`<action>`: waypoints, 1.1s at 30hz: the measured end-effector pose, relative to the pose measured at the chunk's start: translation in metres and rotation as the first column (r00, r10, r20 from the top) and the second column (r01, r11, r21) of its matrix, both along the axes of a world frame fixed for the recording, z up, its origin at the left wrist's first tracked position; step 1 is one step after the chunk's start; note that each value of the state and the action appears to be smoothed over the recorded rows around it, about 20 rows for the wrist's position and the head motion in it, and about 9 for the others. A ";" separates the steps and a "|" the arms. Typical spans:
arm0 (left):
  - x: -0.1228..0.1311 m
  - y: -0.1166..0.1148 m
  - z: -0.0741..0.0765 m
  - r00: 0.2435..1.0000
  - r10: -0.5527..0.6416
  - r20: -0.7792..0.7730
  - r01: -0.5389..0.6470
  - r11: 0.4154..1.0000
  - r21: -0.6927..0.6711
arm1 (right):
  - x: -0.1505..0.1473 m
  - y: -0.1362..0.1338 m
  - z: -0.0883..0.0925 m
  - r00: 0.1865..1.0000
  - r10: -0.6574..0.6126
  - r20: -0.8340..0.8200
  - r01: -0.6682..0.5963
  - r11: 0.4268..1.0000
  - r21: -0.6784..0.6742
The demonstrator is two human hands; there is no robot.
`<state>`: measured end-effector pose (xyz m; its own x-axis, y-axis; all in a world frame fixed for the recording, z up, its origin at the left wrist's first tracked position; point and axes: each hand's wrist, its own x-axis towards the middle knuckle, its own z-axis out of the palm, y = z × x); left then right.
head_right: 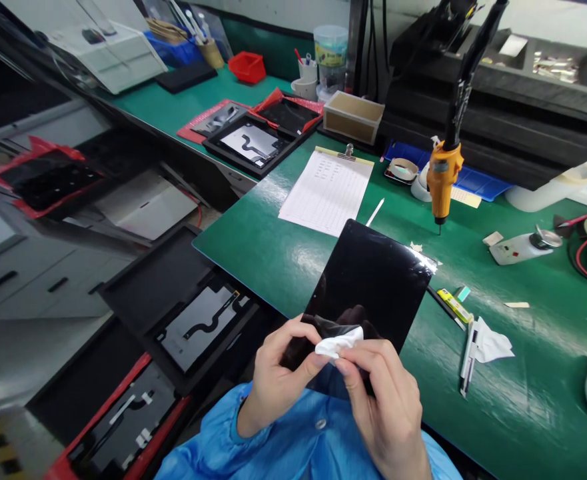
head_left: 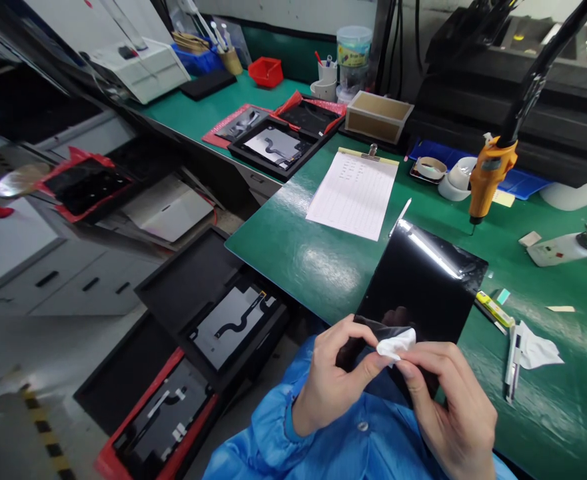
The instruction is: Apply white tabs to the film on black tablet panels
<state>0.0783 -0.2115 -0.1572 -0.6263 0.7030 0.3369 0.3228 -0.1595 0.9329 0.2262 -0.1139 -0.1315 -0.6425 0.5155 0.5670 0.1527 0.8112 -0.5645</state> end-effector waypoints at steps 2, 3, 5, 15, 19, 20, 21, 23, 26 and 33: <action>-0.001 -0.001 0.000 1.000 0.003 0.025 -0.003 1.000 0.012 | 0.000 0.001 0.001 1.000 0.001 0.014 -0.001 1.000 0.015; -0.001 -0.001 0.000 1.000 -0.002 0.026 0.001 1.000 0.019 | 0.000 0.001 0.001 1.000 0.010 0.019 -0.010 1.000 0.014; -0.003 -0.003 0.000 1.000 -0.028 -0.002 0.029 0.999 0.028 | 0.001 0.002 0.001 0.999 0.031 0.023 -0.031 0.999 0.007; 0.001 -0.004 -0.005 0.998 -0.066 0.017 0.066 0.998 0.010 | -0.001 0.006 0.003 0.997 -0.073 -0.013 0.074 0.989 0.126; 0.000 -0.005 -0.004 0.999 -0.054 0.003 0.054 0.998 -0.018 | 0.001 0.009 0.003 0.992 -0.120 -0.035 0.124 0.975 0.183; 0.000 -0.005 -0.003 0.998 -0.058 -0.005 0.058 0.998 -0.028 | 0.002 0.010 0.003 0.991 -0.124 -0.041 0.130 0.972 0.195; -0.001 -0.005 -0.003 0.998 -0.062 -0.013 0.062 0.997 -0.038 | 0.003 0.012 0.003 0.991 -0.127 -0.043 0.133 0.969 0.206; -0.001 -0.006 -0.003 0.998 -0.064 -0.028 0.063 0.997 -0.049 | 0.005 0.015 0.002 0.991 -0.130 -0.037 0.135 0.963 0.234; 0.000 -0.006 -0.003 0.998 -0.049 -0.026 0.048 0.997 -0.056 | 0.008 0.021 0.002 0.994 -0.108 -0.024 0.111 0.959 0.262; -0.005 -0.004 0.003 0.990 -0.130 -0.058 0.125 0.989 -0.078 | 0.018 0.032 0.008 0.999 0.012 0.032 -0.021 0.951 0.310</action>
<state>0.0732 -0.2160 -0.1538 -0.5091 0.8001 0.3172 0.3628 -0.1346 0.9221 0.2444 -0.0814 -0.1235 -0.6682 0.3064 0.6780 0.1502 0.9481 -0.2804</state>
